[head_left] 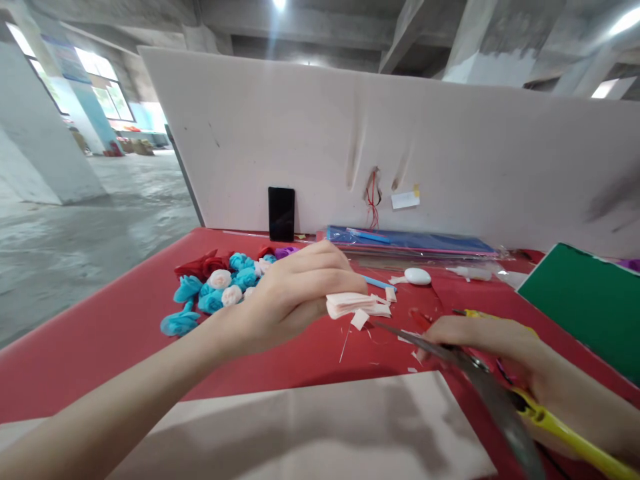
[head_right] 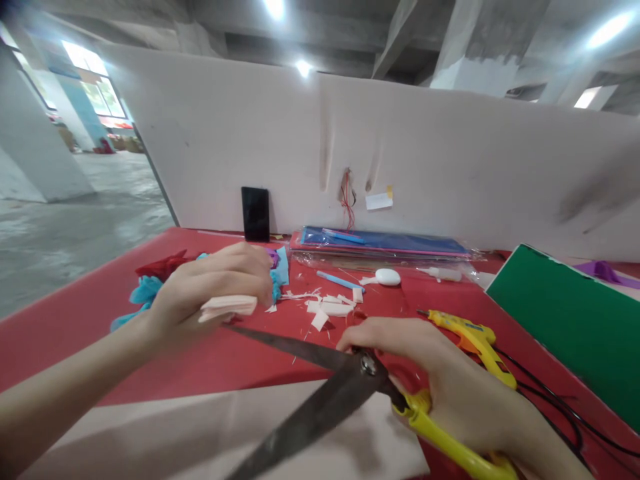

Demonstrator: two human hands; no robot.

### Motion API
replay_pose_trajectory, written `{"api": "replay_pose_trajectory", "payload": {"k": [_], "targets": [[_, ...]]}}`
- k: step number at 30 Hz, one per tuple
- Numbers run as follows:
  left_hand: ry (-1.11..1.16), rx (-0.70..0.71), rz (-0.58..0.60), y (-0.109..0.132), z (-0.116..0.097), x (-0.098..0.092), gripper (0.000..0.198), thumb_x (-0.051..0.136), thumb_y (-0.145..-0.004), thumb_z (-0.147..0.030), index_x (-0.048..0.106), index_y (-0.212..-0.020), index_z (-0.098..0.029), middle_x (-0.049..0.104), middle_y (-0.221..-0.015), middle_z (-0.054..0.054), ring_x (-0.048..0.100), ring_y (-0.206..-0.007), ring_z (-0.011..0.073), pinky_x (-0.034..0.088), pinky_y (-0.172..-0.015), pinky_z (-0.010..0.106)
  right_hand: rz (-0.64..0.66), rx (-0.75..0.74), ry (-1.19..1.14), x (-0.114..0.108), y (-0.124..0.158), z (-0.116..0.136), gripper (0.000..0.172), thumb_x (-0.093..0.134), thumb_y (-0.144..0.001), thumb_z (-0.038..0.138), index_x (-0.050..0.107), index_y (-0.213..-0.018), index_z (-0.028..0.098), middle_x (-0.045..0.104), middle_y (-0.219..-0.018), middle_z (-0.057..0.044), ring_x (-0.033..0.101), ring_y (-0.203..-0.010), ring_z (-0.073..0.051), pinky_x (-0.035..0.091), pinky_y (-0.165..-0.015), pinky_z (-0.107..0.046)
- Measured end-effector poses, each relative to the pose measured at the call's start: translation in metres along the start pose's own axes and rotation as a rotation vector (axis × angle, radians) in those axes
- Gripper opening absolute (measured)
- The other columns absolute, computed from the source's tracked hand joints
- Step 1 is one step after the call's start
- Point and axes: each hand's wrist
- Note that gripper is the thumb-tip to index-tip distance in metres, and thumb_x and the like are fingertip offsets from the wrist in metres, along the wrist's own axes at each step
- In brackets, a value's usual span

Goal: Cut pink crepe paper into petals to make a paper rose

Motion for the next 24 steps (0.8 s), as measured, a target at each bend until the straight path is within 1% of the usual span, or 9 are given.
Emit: {"api": "replay_pose_trajectory", "payload": {"k": [2,5,7,10,11,15,20,24], "targets": [[-0.008,0.011,0.011,-0.001,-0.001,0.001,0.019,0.039,-0.089,-0.003,0.056,-0.089,-0.012,0.060,-0.075,0.008,0.050,-0.071,0.0151,0.045,-0.071,0.034,0.009,-0.078,0.064,0.000,-0.001,-0.003,0.052,0.058,-0.066,0.014,0.055,-0.112,0.038,0.068,-0.105,0.006,0.066,-0.095,-0.015,0.053,-0.085,-0.024],[-0.021,0.003,0.013,-0.001,-0.003,0.003,0.021,0.038,-0.090,-0.004,0.056,-0.089,-0.014,0.060,-0.074,0.008,0.050,-0.069,0.0153,0.046,-0.071,0.034,-0.017,-0.142,0.180,-0.001,-0.004,-0.005,0.049,0.054,-0.069,0.012,0.053,-0.110,0.037,0.067,-0.105,0.007,0.064,-0.098,-0.016,0.050,-0.091,-0.028],[-0.018,0.003,0.004,-0.001,-0.004,0.004,0.020,0.039,-0.090,-0.005,0.057,-0.089,-0.014,0.061,-0.074,0.008,0.051,-0.069,0.0154,0.046,-0.071,0.033,-0.051,-0.202,0.214,-0.003,-0.007,-0.006,0.046,0.049,-0.071,0.011,0.053,-0.110,0.034,0.067,-0.103,0.004,0.064,-0.096,-0.015,0.051,-0.089,-0.025],[-0.017,0.000,0.002,-0.001,-0.005,0.004,0.017,0.043,-0.089,-0.004,0.057,-0.088,-0.013,0.063,-0.075,0.008,0.051,-0.069,0.0155,0.046,-0.071,0.034,-0.099,-0.255,0.258,-0.006,-0.008,-0.007,0.043,0.040,-0.075,0.008,0.053,-0.109,0.031,0.066,-0.098,0.000,0.063,-0.091,-0.013,0.052,-0.081,-0.020],[-0.016,-0.003,0.001,-0.001,-0.005,0.005,0.017,0.044,-0.088,-0.004,0.058,-0.088,-0.013,0.064,-0.075,0.009,0.051,-0.069,0.0156,0.046,-0.071,0.034,-0.109,-0.257,0.271,-0.006,-0.007,-0.008,0.043,0.038,-0.075,0.007,0.053,-0.108,0.031,0.065,-0.097,0.000,0.063,-0.091,-0.014,0.052,-0.079,-0.021],[-0.013,0.000,0.000,-0.001,-0.005,0.004,0.016,0.045,-0.089,-0.006,0.058,-0.088,-0.013,0.065,-0.077,0.009,0.052,-0.071,0.0156,0.048,-0.070,0.033,-0.121,-0.201,0.295,-0.005,-0.002,-0.016,0.046,0.040,-0.075,0.009,0.052,-0.112,0.034,0.064,-0.103,0.000,0.060,-0.098,-0.017,0.050,-0.085,-0.029],[-0.017,0.004,0.006,-0.002,-0.006,0.003,0.017,0.043,-0.089,-0.005,0.059,-0.089,-0.013,0.066,-0.077,0.010,0.052,-0.071,0.0156,0.048,-0.070,0.033,-0.127,-0.208,0.258,-0.004,-0.002,-0.018,0.048,0.040,-0.075,0.005,0.052,-0.113,0.033,0.063,-0.103,0.001,0.058,-0.100,-0.015,0.047,-0.088,-0.026],[-0.015,0.000,-0.002,-0.002,-0.007,0.003,0.018,0.042,-0.089,-0.005,0.059,-0.088,-0.013,0.065,-0.077,0.010,0.052,-0.069,0.0154,0.047,-0.069,0.033,-0.124,-0.254,0.251,-0.006,-0.006,-0.017,0.046,0.040,-0.076,0.005,0.050,-0.113,0.030,0.064,-0.097,-0.001,0.060,-0.094,-0.016,0.051,-0.079,-0.022]]}}
Point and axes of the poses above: each hand's wrist, its own y-axis away from the middle knuckle, its own x-axis out of the palm, z = x × y
